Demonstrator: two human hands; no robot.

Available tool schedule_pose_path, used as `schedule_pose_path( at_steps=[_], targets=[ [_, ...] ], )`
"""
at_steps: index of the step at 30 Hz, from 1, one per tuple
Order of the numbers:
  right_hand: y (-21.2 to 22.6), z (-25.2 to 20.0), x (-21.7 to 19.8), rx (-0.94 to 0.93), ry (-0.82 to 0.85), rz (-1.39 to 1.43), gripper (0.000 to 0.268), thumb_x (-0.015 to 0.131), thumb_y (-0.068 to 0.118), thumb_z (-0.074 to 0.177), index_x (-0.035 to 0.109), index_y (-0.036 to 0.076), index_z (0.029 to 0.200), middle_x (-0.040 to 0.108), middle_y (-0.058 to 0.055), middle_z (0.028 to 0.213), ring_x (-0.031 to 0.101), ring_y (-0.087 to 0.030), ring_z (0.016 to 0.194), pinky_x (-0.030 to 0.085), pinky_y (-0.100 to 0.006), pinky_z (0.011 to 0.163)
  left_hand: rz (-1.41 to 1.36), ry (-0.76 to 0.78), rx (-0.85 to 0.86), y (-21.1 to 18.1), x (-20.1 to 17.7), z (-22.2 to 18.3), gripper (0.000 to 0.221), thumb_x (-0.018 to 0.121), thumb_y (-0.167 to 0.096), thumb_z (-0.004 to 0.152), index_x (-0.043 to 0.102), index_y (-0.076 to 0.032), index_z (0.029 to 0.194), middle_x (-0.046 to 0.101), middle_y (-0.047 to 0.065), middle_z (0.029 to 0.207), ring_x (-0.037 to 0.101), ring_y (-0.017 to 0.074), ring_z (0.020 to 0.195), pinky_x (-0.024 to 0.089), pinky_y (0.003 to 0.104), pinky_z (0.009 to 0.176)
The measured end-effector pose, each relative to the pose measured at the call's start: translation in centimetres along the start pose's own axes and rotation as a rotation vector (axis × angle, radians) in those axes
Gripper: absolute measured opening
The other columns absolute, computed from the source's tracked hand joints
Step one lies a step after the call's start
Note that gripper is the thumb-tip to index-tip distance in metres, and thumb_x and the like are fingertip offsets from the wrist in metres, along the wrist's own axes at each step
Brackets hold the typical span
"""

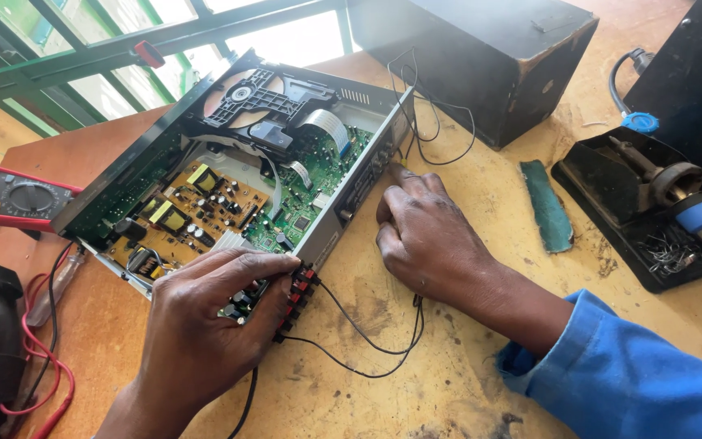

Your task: Connecting wires to the rear terminals of a DVD player and adjusting internal ribbon cables on the circuit board.

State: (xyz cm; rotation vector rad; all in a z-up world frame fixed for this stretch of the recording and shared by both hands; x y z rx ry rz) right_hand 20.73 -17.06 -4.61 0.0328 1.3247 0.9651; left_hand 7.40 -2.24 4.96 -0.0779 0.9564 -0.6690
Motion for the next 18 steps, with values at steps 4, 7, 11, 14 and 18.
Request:
schedule_pose_path(
  at_steps=[4, 7, 11, 14, 18],
  targets=[
    [-0.9, 0.3, -0.4, 0.078, 0.014, 0.047, 0.018, 0.048, 0.016, 0.082, 0.065, 0.008, 0.085, 0.050, -0.023, 0.153, 0.047, -0.038, 0.125, 0.042, -0.049, 0.098, -0.005, -0.002, -0.014, -0.1, 0.1, 0.0, 0.011, 0.073, -0.008, 0.088, 0.078, -0.011, 0.097, 0.079, 0.001, 0.089, 0.076, 0.0143, 0.079, 0.057, 0.027, 0.075],
    [-0.9, 0.3, -0.5, 0.088, 0.022, 0.067, 0.019, 0.049, 0.017, 0.083, 0.066, 0.008, 0.085, 0.058, -0.018, 0.143, 0.050, -0.036, 0.119, 0.044, -0.048, 0.097, -0.008, -0.002, -0.025, -0.2, 0.2, 0.2, 0.011, 0.073, -0.008, 0.088, 0.078, -0.009, 0.098, 0.079, 0.002, 0.089, 0.077, 0.0143, 0.079, 0.057, 0.027, 0.076],
    [-0.8, 0.4, -0.5, 0.028, -0.007, 0.044, 0.014, 0.050, 0.015, 0.082, 0.062, 0.008, 0.083, 0.065, -0.011, 0.111, 0.051, -0.032, 0.104, 0.045, -0.047, 0.087, -0.002, -0.012, -0.026, -0.4, 0.3, 0.4, 0.009, 0.072, -0.006, 0.088, 0.078, -0.008, 0.094, 0.078, 0.001, 0.085, 0.075, 0.0128, 0.076, 0.055, 0.026, 0.076],
    [-0.8, 0.4, -0.6, 0.004, -0.015, 0.050, 0.011, 0.051, 0.015, 0.080, 0.060, 0.009, 0.082, 0.064, -0.011, 0.107, 0.051, -0.032, 0.101, 0.044, -0.047, 0.086, -0.006, -0.014, -0.045, -0.2, 0.4, 0.3, 0.009, 0.073, -0.005, 0.087, 0.078, -0.008, 0.094, 0.078, 0.002, 0.086, 0.075, 0.0128, 0.077, 0.057, 0.026, 0.077],
    [-1.4, 0.6, -0.5, 0.064, 0.009, 0.093, 0.011, 0.052, 0.018, 0.079, 0.058, 0.009, 0.079, 0.066, -0.012, 0.114, 0.050, -0.032, 0.105, 0.044, -0.046, 0.090, 0.022, 0.005, -0.080, 0.1, 0.6, 0.3, 0.013, 0.073, -0.005, 0.084, 0.078, -0.009, 0.095, 0.080, 0.004, 0.090, 0.077, 0.0123, 0.079, 0.058, 0.025, 0.077]
  ],
)
Point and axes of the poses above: each hand's wrist, its own z-axis towards the middle knuckle, its own x-axis out of the palm, y = z × x, the point moved 9 cm from there along z, towards the middle knuckle
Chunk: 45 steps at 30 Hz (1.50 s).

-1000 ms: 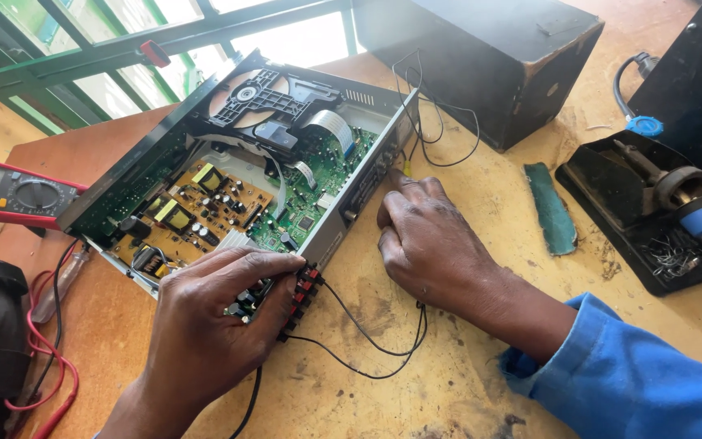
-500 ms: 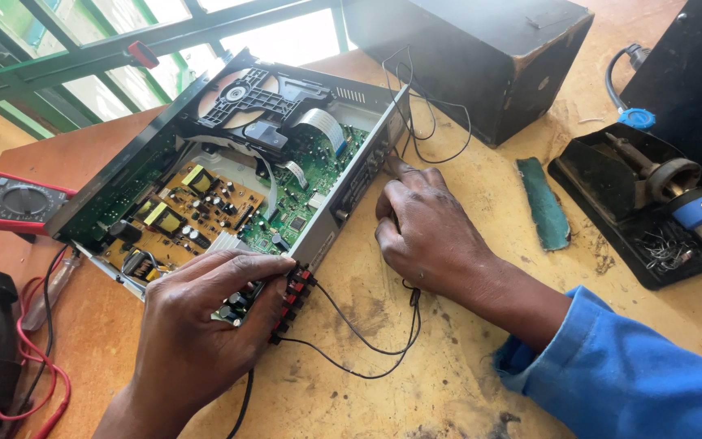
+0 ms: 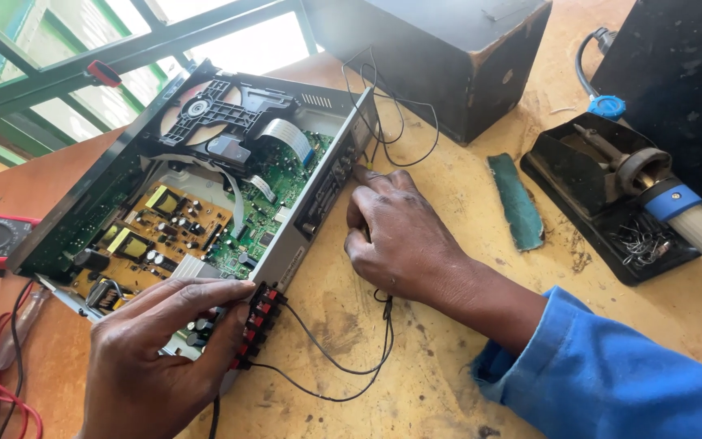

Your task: Connecting wires to the rear terminals of a DVD player and adjusting internal ribbon cables on the circuit board.

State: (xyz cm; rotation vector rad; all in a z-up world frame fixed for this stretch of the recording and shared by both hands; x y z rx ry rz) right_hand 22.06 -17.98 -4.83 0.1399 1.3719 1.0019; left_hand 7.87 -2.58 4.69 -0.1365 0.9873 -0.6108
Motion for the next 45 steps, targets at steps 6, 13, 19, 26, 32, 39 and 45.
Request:
schedule_pose_path(
  at_steps=[6, 13, 19, 26, 32, 39, 45],
  targets=[
    [-1.2, 0.7, 0.0, 0.002, -0.003, 0.051, 0.013, 0.053, 0.016, 0.074, 0.064, 0.011, 0.080, 0.052, -0.024, 0.152, 0.041, -0.039, 0.141, 0.036, -0.050, 0.110, 0.043, 0.058, 0.027, 0.6, 0.2, -0.2, 0.017, 0.078, -0.009, 0.083, 0.079, -0.014, 0.100, 0.080, 0.001, 0.092, 0.076, 0.0120, 0.078, 0.058, 0.026, 0.076],
    [-0.3, 0.1, 0.2, 0.009, 0.076, 0.049, 0.015, 0.054, 0.017, 0.077, 0.067, 0.012, 0.084, 0.051, -0.022, 0.152, 0.038, -0.037, 0.145, 0.034, -0.050, 0.111, 0.064, 0.159, -0.023, 1.9, -1.1, -0.3, 0.019, 0.078, -0.012, 0.080, 0.080, -0.016, 0.098, 0.082, -0.001, 0.092, 0.078, 0.0115, 0.084, 0.059, 0.027, 0.083],
    [1.6, -0.9, 0.8, -0.030, 0.087, 0.003, 0.016, 0.056, 0.018, 0.075, 0.069, 0.014, 0.084, 0.051, -0.022, 0.153, 0.042, -0.041, 0.139, 0.035, -0.053, 0.108, 0.075, 0.280, -0.069, 3.0, -2.2, -0.6, 0.017, 0.081, -0.018, 0.078, 0.081, -0.020, 0.096, 0.083, -0.006, 0.087, 0.079, 0.0082, 0.078, 0.059, 0.026, 0.079],
    [3.2, -2.3, 1.4, -0.041, 0.113, 0.043, 0.012, 0.058, 0.019, 0.078, 0.068, 0.014, 0.082, 0.052, -0.020, 0.154, 0.042, -0.040, 0.140, 0.037, -0.055, 0.106, 0.112, 0.337, -0.100, 5.5, -3.3, -1.7, 0.023, 0.086, -0.019, 0.069, 0.084, -0.023, 0.092, 0.086, -0.010, 0.083, 0.082, 0.0019, 0.074, 0.063, 0.021, 0.073],
    [3.8, -2.7, 1.7, -0.046, 0.130, 0.033, 0.010, 0.056, 0.018, 0.079, 0.066, 0.015, 0.081, 0.050, -0.021, 0.157, 0.044, -0.039, 0.136, 0.037, -0.053, 0.104, 0.095, 0.357, -0.145, 6.6, -3.6, -2.1, 0.024, 0.086, -0.020, 0.070, 0.084, -0.023, 0.094, 0.087, -0.011, 0.084, 0.081, 0.0010, 0.071, 0.061, 0.020, 0.074],
    [3.7, -2.4, 1.4, -0.038, 0.136, 0.011, 0.015, 0.054, 0.017, 0.086, 0.068, 0.013, 0.080, 0.070, -0.008, 0.121, 0.054, -0.031, 0.109, 0.045, -0.048, 0.089, 0.130, 0.369, -0.217, 7.5, -3.5, -2.3, 0.023, 0.087, -0.025, 0.069, 0.087, -0.026, 0.092, 0.088, -0.011, 0.079, 0.083, 0.0016, 0.068, 0.062, 0.021, 0.071],
    [3.4, -2.5, 1.8, 0.054, 0.305, -0.076, 0.019, 0.052, 0.028, 0.096, 0.067, 0.020, 0.088, 0.067, 0.000, 0.096, 0.051, -0.023, 0.102, 0.045, -0.042, 0.088, 0.106, 0.366, -0.181, 7.4, -3.4, -2.3, 0.025, 0.086, -0.024, 0.069, 0.085, -0.024, 0.094, 0.088, -0.010, 0.079, 0.084, 0.0018, 0.068, 0.064, 0.020, 0.069]
  ],
)
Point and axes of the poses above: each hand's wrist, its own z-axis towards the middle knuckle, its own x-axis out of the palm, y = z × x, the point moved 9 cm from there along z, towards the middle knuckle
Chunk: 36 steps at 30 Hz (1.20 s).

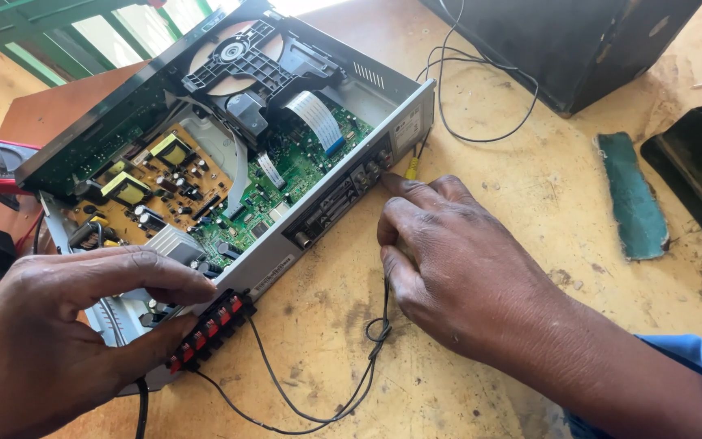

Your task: Connecting wires to the rear terminals of a DVD player and adjusting internal ribbon cables on the circuit board.

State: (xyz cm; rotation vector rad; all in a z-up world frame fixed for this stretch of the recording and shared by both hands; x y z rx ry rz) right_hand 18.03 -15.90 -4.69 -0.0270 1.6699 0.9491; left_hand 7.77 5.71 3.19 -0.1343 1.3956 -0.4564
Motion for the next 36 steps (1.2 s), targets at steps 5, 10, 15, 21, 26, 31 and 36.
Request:
schedule_pose_path(
  at_steps=[5, 10, 15, 21, 26, 31, 36],
  targets=[
    [0.7, -0.5, 0.6, -0.076, 0.010, -0.092, 0.016, 0.055, 0.031, 0.096, 0.061, 0.016, 0.097, 0.065, -0.006, 0.100, 0.050, -0.028, 0.106, 0.044, -0.047, 0.093, -0.009, 0.006, -0.007, 0.2, 0.0, 0.0, 0.027, 0.087, -0.024, 0.068, 0.086, -0.024, 0.095, 0.088, -0.010, 0.080, 0.084, 0.0021, 0.069, 0.064, 0.020, 0.071],
    [1.1, -0.6, 0.5, -0.156, -0.038, -0.148, 0.023, 0.057, 0.031, 0.093, 0.063, 0.012, 0.105, 0.063, -0.011, 0.112, 0.051, -0.034, 0.111, 0.043, -0.051, 0.096, -0.010, -0.018, -0.021, 0.0, 0.0, 0.0, 0.027, 0.088, -0.025, 0.067, 0.085, -0.023, 0.093, 0.088, -0.009, 0.080, 0.084, 0.0022, 0.069, 0.064, 0.019, 0.071],
    [1.0, -0.6, 0.5, -0.202, -0.094, -0.166, 0.016, 0.059, 0.029, 0.090, 0.060, 0.014, 0.093, 0.062, -0.010, 0.105, 0.051, -0.034, 0.106, 0.043, -0.051, 0.094, 0.017, -0.002, -0.038, 0.1, -0.1, 0.0, 0.024, 0.088, -0.025, 0.067, 0.086, -0.024, 0.091, 0.088, -0.009, 0.079, 0.083, 0.0024, 0.069, 0.064, 0.020, 0.070],
    [0.7, -0.4, 0.7, -0.135, -0.014, -0.154, 0.016, 0.059, 0.032, 0.094, 0.060, 0.016, 0.095, 0.060, -0.007, 0.107, 0.049, -0.031, 0.106, 0.043, -0.050, 0.092, 0.015, -0.001, -0.010, 0.0, 0.0, 0.1, 0.026, 0.087, -0.025, 0.068, 0.085, -0.024, 0.093, 0.088, -0.009, 0.080, 0.083, 0.0021, 0.069, 0.063, 0.020, 0.071],
    [0.7, -0.5, 0.5, -0.142, -0.030, -0.140, 0.014, 0.059, 0.031, 0.092, 0.059, 0.017, 0.093, 0.061, -0.006, 0.104, 0.050, -0.030, 0.105, 0.043, -0.049, 0.092, 0.011, 0.003, -0.023, 0.1, 0.0, 0.0, 0.026, 0.088, -0.024, 0.067, 0.085, -0.023, 0.093, 0.088, -0.009, 0.081, 0.082, 0.0025, 0.069, 0.063, 0.020, 0.072],
    [0.4, -0.3, 0.3, -0.125, 0.003, -0.122, 0.021, 0.061, 0.036, 0.096, 0.062, 0.016, 0.101, 0.064, -0.005, 0.104, 0.050, -0.030, 0.107, 0.041, -0.048, 0.096, 0.008, 0.010, -0.037, 0.2, 0.0, 0.0, 0.024, 0.087, -0.023, 0.068, 0.086, -0.023, 0.092, 0.087, -0.010, 0.080, 0.082, 0.0026, 0.070, 0.063, 0.020, 0.072],
    [0.1, -0.2, 0.0, -0.136, -0.002, -0.140, 0.020, 0.059, 0.036, 0.096, 0.063, 0.017, 0.100, 0.066, -0.006, 0.107, 0.051, -0.031, 0.112, 0.042, -0.049, 0.096, -0.002, 0.009, -0.023, 0.0, 0.0, 0.0, 0.025, 0.087, -0.022, 0.068, 0.085, -0.023, 0.093, 0.087, -0.009, 0.081, 0.081, 0.0025, 0.071, 0.063, 0.020, 0.074]
  ],
)
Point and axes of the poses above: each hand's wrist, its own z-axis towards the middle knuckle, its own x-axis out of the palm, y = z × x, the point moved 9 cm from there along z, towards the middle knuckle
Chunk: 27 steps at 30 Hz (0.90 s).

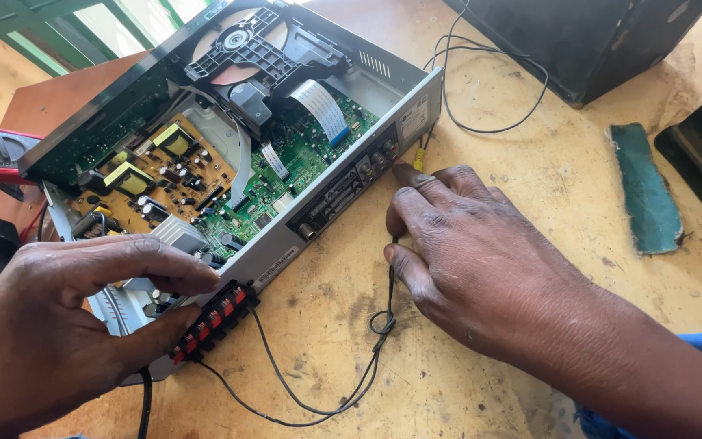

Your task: Connecting wires to the rear terminals of a DVD player and adjusting internal ribbon cables on the circuit board.

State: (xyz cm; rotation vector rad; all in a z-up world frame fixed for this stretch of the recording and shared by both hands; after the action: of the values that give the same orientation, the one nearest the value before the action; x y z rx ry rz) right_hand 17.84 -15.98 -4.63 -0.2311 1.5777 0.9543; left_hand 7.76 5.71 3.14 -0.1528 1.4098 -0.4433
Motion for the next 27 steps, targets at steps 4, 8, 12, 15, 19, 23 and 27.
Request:
schedule_pose_path(
  at_steps=[4, 8, 12, 15, 19, 23, 27],
  targets=[
    [-0.3, 0.1, -0.2, 0.067, 0.084, -0.017, 0.018, 0.054, 0.039, 0.099, 0.064, 0.024, 0.097, 0.066, 0.001, 0.106, 0.051, -0.025, 0.115, 0.043, -0.047, 0.096, -0.006, 0.001, -0.010, 0.1, 0.0, 0.0, 0.024, 0.087, -0.022, 0.068, 0.085, -0.023, 0.093, 0.087, -0.010, 0.080, 0.080, 0.0027, 0.070, 0.062, 0.021, 0.073],
    [-0.8, 0.4, -0.4, 0.065, 0.110, -0.056, 0.023, 0.047, 0.037, 0.103, 0.064, 0.022, 0.105, 0.067, 0.001, 0.105, 0.055, -0.023, 0.108, 0.043, -0.043, 0.100, 0.003, -0.008, 0.008, -0.1, -0.1, 0.0, 0.025, 0.087, -0.022, 0.068, 0.085, -0.023, 0.093, 0.087, -0.010, 0.080, 0.080, 0.0020, 0.069, 0.063, 0.020, 0.072],
    [-2.4, 0.8, 0.0, 0.063, 0.075, -0.028, 0.053, 0.040, 0.038, 0.101, 0.049, 0.017, 0.149, 0.046, -0.008, 0.157, 0.037, -0.029, 0.144, 0.027, -0.048, 0.117, -0.013, 0.000, 0.002, -0.2, -0.2, 0.1, 0.025, 0.087, -0.021, 0.069, 0.085, -0.022, 0.094, 0.088, -0.010, 0.082, 0.082, 0.0016, 0.070, 0.063, 0.020, 0.073],
    [-3.0, 0.9, -0.1, 0.082, 0.081, -0.094, 0.062, 0.038, 0.038, 0.101, 0.037, 0.015, 0.158, 0.045, -0.007, 0.156, 0.037, -0.030, 0.140, 0.027, -0.048, 0.116, -0.008, 0.000, -0.017, 0.1, -0.1, 0.0, 0.026, 0.088, -0.023, 0.068, 0.085, -0.023, 0.094, 0.088, -0.010, 0.081, 0.081, 0.0016, 0.070, 0.063, 0.020, 0.073],
    [-3.0, 1.0, -0.4, 0.046, 0.020, -0.095, 0.060, 0.041, 0.036, 0.099, 0.042, 0.014, 0.155, 0.051, -0.008, 0.152, 0.044, -0.031, 0.133, 0.033, -0.048, 0.111, -0.026, -0.008, -0.008, -0.1, -0.1, 0.0, 0.025, 0.087, -0.021, 0.069, 0.085, -0.021, 0.093, 0.088, -0.009, 0.082, 0.081, 0.0018, 0.070, 0.063, 0.020, 0.073],
    [-2.7, 1.0, -0.5, 0.023, 0.004, -0.117, 0.063, 0.045, 0.034, 0.097, 0.041, 0.012, 0.156, 0.053, -0.010, 0.150, 0.046, -0.034, 0.128, 0.035, -0.049, 0.107, -0.012, -0.023, 0.009, -0.5, -0.2, 0.1, 0.025, 0.086, -0.019, 0.070, 0.084, -0.021, 0.094, 0.087, -0.010, 0.082, 0.080, 0.0007, 0.070, 0.063, 0.020, 0.074],
    [-2.5, 0.9, -0.6, 0.053, 0.025, -0.082, 0.069, 0.045, 0.034, 0.097, 0.032, 0.013, 0.162, 0.051, -0.009, 0.151, 0.043, -0.032, 0.130, 0.033, -0.048, 0.108, -0.016, -0.033, 0.012, -0.6, -0.3, 0.1, 0.024, 0.087, -0.020, 0.069, 0.084, -0.020, 0.093, 0.087, -0.010, 0.082, 0.080, 0.0009, 0.070, 0.063, 0.020, 0.074]
  ],
)
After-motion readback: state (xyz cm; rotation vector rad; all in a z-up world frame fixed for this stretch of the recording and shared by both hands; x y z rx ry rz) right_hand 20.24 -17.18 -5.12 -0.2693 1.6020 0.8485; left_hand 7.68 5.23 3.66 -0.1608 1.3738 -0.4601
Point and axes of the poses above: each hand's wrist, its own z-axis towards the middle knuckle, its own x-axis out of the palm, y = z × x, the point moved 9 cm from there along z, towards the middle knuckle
